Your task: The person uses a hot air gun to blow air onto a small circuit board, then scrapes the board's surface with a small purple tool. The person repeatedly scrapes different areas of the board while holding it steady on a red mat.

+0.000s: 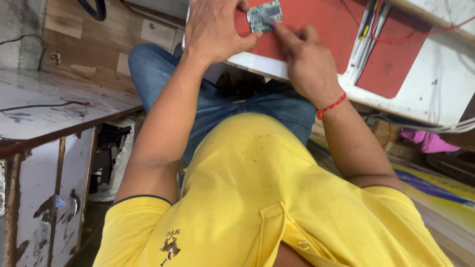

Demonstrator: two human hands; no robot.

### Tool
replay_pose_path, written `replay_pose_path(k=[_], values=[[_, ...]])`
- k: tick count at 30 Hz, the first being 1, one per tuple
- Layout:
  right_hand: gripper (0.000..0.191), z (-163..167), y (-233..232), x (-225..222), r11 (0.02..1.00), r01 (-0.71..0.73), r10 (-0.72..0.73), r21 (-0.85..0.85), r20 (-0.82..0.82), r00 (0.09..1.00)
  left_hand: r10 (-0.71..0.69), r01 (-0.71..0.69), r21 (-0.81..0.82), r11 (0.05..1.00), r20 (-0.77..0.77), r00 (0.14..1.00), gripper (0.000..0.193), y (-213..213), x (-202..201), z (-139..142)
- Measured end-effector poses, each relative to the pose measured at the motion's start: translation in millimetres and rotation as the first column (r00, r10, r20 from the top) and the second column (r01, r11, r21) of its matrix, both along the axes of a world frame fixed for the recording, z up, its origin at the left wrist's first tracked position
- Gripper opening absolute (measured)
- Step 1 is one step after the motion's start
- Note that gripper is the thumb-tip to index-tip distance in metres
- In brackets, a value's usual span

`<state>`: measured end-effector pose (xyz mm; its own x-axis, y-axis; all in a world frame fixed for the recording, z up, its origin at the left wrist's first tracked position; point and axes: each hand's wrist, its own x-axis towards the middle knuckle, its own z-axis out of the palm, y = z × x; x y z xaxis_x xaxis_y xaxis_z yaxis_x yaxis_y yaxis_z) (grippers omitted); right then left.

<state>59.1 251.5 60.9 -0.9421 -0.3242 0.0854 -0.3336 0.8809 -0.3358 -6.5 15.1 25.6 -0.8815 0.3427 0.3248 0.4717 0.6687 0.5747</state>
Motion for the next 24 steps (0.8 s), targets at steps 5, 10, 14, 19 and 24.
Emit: replay_pose_path(k=[5,10,14,19,24], values=[[0.051,2,-3,-11,1.0,0.019,-0.018,-0.003,0.024,1.0,-0.026,0.026,-0.007,1.0,-0.046,0.999,0.047,-2,-9,1],[0.047,4,-9,-21,0.997,0.062,-0.062,0.039,0.011,0.998,-0.051,0.047,0.047,0.998,0.091,0.995,0.046,-4,-10,2],[0.052,10,-10,-20,1.0,0.011,-0.011,0.009,0.009,1.0,-0.017,0.017,0.0,1.0,-0.002,1.0,0.046,-4,-10,3],[0.047,10,-15,-22,0.995,0.09,-0.091,0.035,0.041,0.995,-0.027,0.027,0.012,1.0,0.012,1.0,0.045,-6,-11,7],[0.052,8,-9,-20,0.999,-0.042,0.042,0.012,0.034,0.999,-0.045,0.045,0.025,0.999,-0.026,0.999,0.045,-4,-9,9]])
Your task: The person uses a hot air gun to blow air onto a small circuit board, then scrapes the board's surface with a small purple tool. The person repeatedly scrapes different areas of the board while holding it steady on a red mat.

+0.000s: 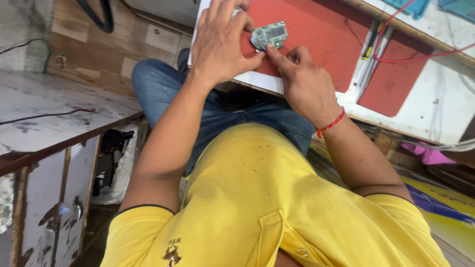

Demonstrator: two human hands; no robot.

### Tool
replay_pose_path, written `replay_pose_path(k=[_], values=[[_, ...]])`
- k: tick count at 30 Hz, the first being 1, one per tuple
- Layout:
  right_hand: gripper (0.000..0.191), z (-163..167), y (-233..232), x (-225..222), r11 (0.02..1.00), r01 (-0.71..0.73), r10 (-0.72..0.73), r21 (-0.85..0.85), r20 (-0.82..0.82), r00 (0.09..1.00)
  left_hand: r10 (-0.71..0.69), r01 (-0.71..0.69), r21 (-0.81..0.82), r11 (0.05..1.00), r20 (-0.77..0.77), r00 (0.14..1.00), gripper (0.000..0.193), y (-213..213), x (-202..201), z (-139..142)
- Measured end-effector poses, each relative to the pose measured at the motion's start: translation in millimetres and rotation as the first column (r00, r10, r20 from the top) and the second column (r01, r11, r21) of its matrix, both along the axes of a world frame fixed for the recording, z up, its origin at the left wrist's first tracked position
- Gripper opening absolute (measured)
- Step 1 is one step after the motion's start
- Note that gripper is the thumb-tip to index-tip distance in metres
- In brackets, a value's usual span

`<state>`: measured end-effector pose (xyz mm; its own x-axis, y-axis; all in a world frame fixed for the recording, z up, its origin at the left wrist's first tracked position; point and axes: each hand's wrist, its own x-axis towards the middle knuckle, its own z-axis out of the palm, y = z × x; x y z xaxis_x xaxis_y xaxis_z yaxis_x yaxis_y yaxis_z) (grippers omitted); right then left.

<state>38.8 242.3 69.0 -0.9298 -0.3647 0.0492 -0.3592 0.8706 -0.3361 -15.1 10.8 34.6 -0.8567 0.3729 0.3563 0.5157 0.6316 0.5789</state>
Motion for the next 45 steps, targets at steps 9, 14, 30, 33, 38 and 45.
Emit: replay_pose_path(k=[9,14,30,33,38,45], values=[[0.051,-4,13,11,0.999,0.045,-0.046,-0.013,-0.029,0.999,-0.003,0.005,-0.027,1.0,0.085,0.996,0.044,2,-2,1],[0.055,-7,10,12,1.0,0.022,-0.022,0.001,-0.089,0.996,-0.008,0.009,0.034,0.999,-0.048,0.999,0.044,2,-2,0],[0.053,-1,-3,4,1.0,0.023,-0.023,-0.001,-0.005,1.0,0.042,-0.042,-0.006,0.999,-0.007,0.999,0.045,-1,-2,-9],[0.048,-2,-7,4,0.994,0.108,-0.108,0.024,-0.006,0.994,0.029,-0.029,0.004,1.0,0.007,1.0,0.046,-1,-1,-10],[0.051,-6,-6,4,0.999,-0.006,0.006,-0.037,0.001,1.0,0.04,-0.04,0.008,0.999,0.01,0.999,0.045,-2,0,-9],[0.05,-1,-9,6,1.0,0.018,-0.018,-0.023,-0.018,1.0,0.04,-0.04,0.013,0.999,0.003,0.999,0.044,-3,-2,-6]])
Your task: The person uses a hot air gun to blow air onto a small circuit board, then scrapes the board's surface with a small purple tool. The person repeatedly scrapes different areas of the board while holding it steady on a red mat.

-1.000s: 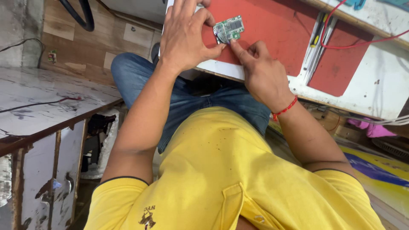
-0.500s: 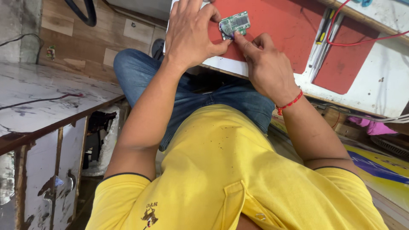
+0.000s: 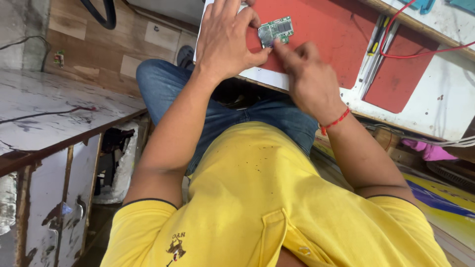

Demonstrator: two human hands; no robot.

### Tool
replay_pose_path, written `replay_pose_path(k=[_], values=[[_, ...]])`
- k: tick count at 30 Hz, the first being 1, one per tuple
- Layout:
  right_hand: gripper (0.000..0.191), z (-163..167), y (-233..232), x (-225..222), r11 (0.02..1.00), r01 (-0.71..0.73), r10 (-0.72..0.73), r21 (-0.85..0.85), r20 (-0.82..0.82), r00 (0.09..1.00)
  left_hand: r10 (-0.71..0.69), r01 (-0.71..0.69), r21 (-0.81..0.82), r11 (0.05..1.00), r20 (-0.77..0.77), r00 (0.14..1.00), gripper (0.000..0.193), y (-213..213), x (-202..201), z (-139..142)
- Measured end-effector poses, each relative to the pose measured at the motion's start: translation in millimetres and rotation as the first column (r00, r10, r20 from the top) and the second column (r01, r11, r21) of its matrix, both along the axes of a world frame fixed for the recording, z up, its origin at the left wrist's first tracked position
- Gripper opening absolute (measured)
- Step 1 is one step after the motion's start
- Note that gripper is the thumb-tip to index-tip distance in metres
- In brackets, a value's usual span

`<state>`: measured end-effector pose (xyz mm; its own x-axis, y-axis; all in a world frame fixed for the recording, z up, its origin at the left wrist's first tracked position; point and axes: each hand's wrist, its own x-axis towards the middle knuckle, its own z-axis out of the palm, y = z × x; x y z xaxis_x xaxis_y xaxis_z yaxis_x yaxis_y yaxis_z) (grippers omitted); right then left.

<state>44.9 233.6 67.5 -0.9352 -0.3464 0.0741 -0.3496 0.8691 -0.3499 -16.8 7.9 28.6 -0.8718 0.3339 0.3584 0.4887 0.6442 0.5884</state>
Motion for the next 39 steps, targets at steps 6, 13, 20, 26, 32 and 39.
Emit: replay_pose_path(k=[6,13,20,26,32,39], values=[[0.052,-3,12,-6,0.997,0.068,-0.066,0.047,-0.053,0.996,-0.019,0.018,0.004,1.0,0.018,1.0,0.044,0,0,-2],[0.05,-5,14,-11,0.99,0.136,-0.136,0.025,-0.023,0.99,-0.019,0.019,0.003,1.0,0.002,1.0,0.044,0,-3,-5],[0.055,-1,20,-3,0.995,0.054,-0.054,0.078,0.004,0.999,-0.026,0.026,-0.034,0.999,-0.015,1.0,0.045,1,-4,-1],[0.053,7,14,-4,0.998,0.053,-0.055,0.041,0.074,0.996,-0.056,0.056,0.006,0.998,0.001,0.998,0.043,2,-6,5],[0.053,1,19,-6,0.994,0.086,-0.089,0.064,0.046,0.995,-0.051,0.051,0.017,0.999,0.003,0.999,0.043,1,-5,3],[0.051,-4,21,-7,0.993,0.121,-0.121,0.017,0.038,0.992,-0.039,0.04,-0.039,0.998,0.037,0.999,0.044,3,-9,0]])
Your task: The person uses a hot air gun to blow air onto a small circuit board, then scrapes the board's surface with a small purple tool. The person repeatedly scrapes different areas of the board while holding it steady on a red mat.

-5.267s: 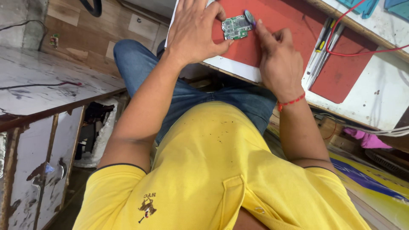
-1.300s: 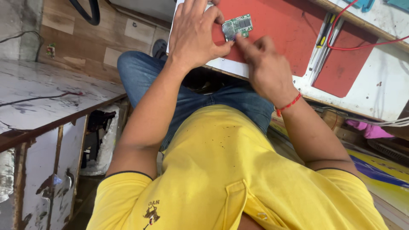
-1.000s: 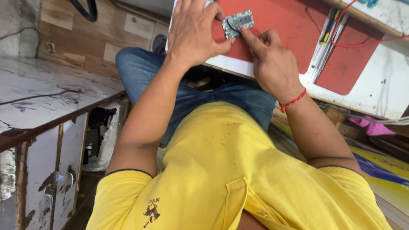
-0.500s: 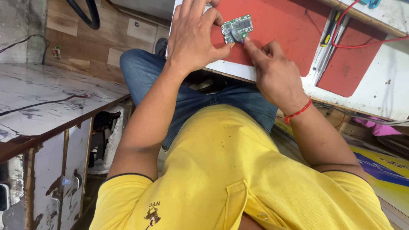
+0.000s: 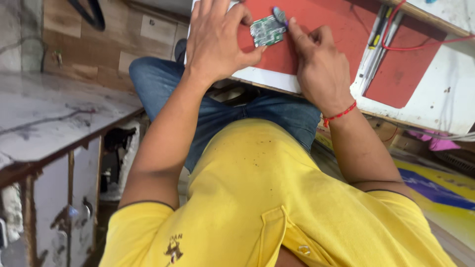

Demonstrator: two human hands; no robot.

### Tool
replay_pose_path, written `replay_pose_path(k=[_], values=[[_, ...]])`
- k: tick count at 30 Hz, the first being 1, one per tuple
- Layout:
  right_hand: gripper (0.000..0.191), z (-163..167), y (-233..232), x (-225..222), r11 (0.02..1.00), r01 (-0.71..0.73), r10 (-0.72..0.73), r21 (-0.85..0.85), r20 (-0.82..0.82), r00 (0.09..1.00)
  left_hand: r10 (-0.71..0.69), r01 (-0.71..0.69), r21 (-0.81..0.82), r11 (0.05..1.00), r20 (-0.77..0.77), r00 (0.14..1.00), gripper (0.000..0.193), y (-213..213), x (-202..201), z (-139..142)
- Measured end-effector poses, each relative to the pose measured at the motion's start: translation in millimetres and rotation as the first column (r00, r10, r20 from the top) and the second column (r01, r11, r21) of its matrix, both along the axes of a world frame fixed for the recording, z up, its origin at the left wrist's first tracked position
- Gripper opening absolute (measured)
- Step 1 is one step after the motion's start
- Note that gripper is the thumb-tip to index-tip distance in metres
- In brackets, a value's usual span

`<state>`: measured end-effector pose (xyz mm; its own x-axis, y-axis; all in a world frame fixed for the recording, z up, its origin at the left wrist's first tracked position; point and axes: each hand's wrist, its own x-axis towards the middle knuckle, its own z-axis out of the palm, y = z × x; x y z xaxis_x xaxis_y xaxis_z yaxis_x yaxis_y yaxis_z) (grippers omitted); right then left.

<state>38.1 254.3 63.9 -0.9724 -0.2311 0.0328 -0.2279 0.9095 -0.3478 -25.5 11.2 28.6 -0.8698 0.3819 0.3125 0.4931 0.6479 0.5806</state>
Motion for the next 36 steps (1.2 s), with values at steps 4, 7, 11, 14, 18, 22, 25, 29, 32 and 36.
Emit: replay_pose_path(k=[4,7,11,14,18,22,25,29,32,36], values=[[0.051,1,4,7,1.0,-0.002,0.002,0.001,-0.02,1.0,0.0,0.002,0.045,0.999,-0.058,0.998,0.042,1,-1,-2],[0.049,-4,5,2,0.999,0.013,-0.011,0.04,-0.056,0.998,0.025,-0.025,-0.007,1.0,-0.007,1.0,0.044,1,-3,-2],[0.053,-4,7,-3,0.997,0.028,-0.026,0.069,-0.035,0.999,-0.004,0.004,-0.007,1.0,0.044,0.999,0.043,4,-5,2],[0.056,0,8,-2,0.998,0.006,-0.003,0.07,-0.046,0.999,-0.011,0.012,0.024,1.0,-0.042,0.999,0.044,5,-7,5],[0.057,1,7,-2,0.998,0.025,-0.022,0.059,-0.048,0.999,-0.029,0.029,0.009,1.0,-0.006,1.0,0.044,9,-8,7],[0.059,1,11,2,0.998,-0.066,0.065,0.022,0.02,0.998,-0.016,0.017,0.005,1.0,-0.062,0.998,0.043,15,-6,6],[0.059,4,17,6,1.0,-0.014,0.014,0.028,0.011,1.0,0.0,0.001,0.005,1.0,-0.061,0.998,0.044,16,-5,4],[0.056,3,14,7,0.997,-0.08,0.081,0.019,-0.038,0.996,-0.01,0.01,0.013,1.0,-0.032,0.999,0.045,14,-3,1],[0.053,3,8,2,0.995,-0.09,0.092,0.037,-0.054,0.994,-0.018,0.018,0.013,1.0,-0.015,1.0,0.046,13,-3,1],[0.055,8,6,-6,0.989,-0.142,0.143,0.031,-0.01,0.99,-0.02,0.02,0.011,1.0,-0.019,1.0,0.046,14,-4,5]])
